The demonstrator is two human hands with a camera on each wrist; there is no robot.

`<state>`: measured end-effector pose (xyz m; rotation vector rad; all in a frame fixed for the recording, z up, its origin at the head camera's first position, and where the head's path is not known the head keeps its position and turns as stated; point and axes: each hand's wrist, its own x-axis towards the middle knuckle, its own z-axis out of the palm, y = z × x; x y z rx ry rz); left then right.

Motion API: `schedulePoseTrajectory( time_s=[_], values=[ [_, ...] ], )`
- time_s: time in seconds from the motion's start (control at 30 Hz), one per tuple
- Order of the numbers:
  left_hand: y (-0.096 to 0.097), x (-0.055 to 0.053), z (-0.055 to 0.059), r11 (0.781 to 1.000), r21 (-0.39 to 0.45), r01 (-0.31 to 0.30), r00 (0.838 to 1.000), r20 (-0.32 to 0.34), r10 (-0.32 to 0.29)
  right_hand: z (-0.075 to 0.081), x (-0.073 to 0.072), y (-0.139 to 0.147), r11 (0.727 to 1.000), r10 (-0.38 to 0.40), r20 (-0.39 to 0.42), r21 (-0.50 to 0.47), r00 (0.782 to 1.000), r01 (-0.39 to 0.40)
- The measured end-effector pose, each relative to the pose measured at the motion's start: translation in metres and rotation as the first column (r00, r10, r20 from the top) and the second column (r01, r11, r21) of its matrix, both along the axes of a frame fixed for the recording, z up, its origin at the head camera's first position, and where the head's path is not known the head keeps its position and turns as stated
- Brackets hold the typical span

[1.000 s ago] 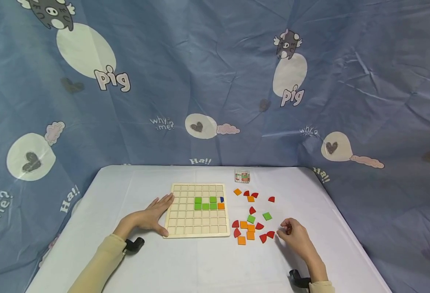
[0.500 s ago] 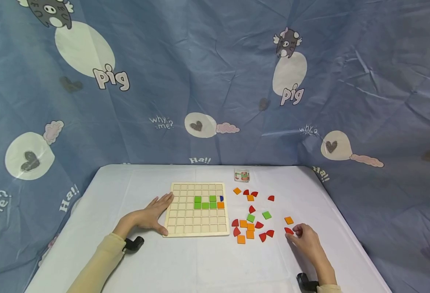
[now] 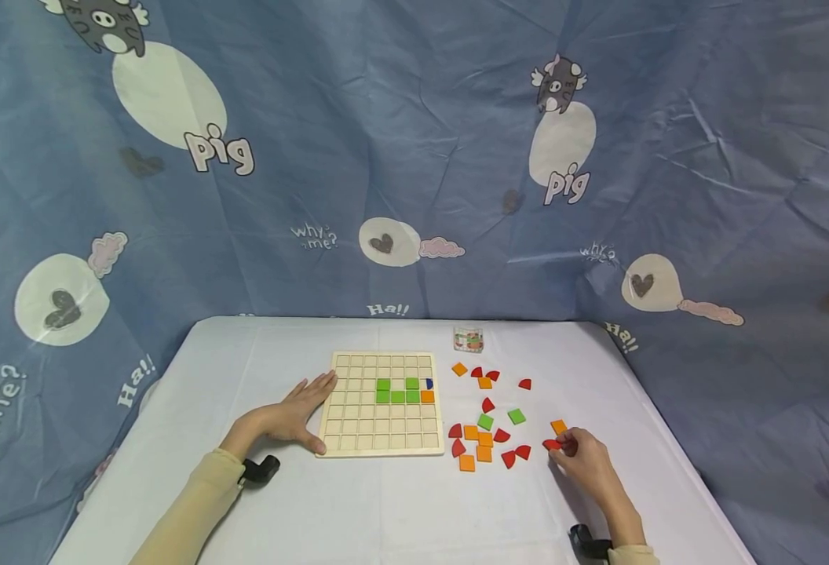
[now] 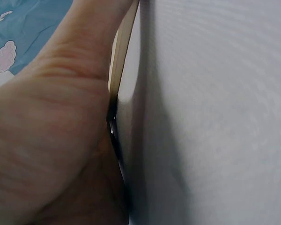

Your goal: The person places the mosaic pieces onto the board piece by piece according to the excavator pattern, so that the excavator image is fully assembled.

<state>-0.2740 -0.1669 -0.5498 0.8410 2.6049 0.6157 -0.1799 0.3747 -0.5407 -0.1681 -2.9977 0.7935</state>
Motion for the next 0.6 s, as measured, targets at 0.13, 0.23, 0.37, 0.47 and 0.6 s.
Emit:
schedulePoseTrajectory(
  time_s=[0.13,0.23,0.37,0.47,0.6],
  values=[
    [0.000,0.001,0.000,1.000,-0.007,-0.003,1.000,0.005,0.003,0.002,-0.004,-0.015,0.999,0.041,-0.056,-0.023,0.998,-0.043],
    [0.000,0.001,0.000,1.000,-0.015,-0.004,1.000,0.006,0.004,0.006,-0.010,-0.030,0.994,0.090,-0.094,-0.058,0.991,-0.096],
    [0.001,0.001,0.000,1.000,-0.020,-0.009,1.000,0.004,0.009,0.014,-0.023,-0.057,0.978,0.166,-0.114,-0.105,0.979,-0.178],
    [0.001,0.001,0.000,1.000,-0.019,-0.010,1.000,0.006,0.010,0.019,-0.035,-0.081,0.960,0.234,-0.125,-0.128,0.964,-0.250],
    [0.001,0.000,-0.001,1.000,-0.019,-0.007,1.000,0.010,0.008,0.024,-0.054,-0.116,0.922,0.343,-0.136,-0.138,0.929,-0.361]
  ],
)
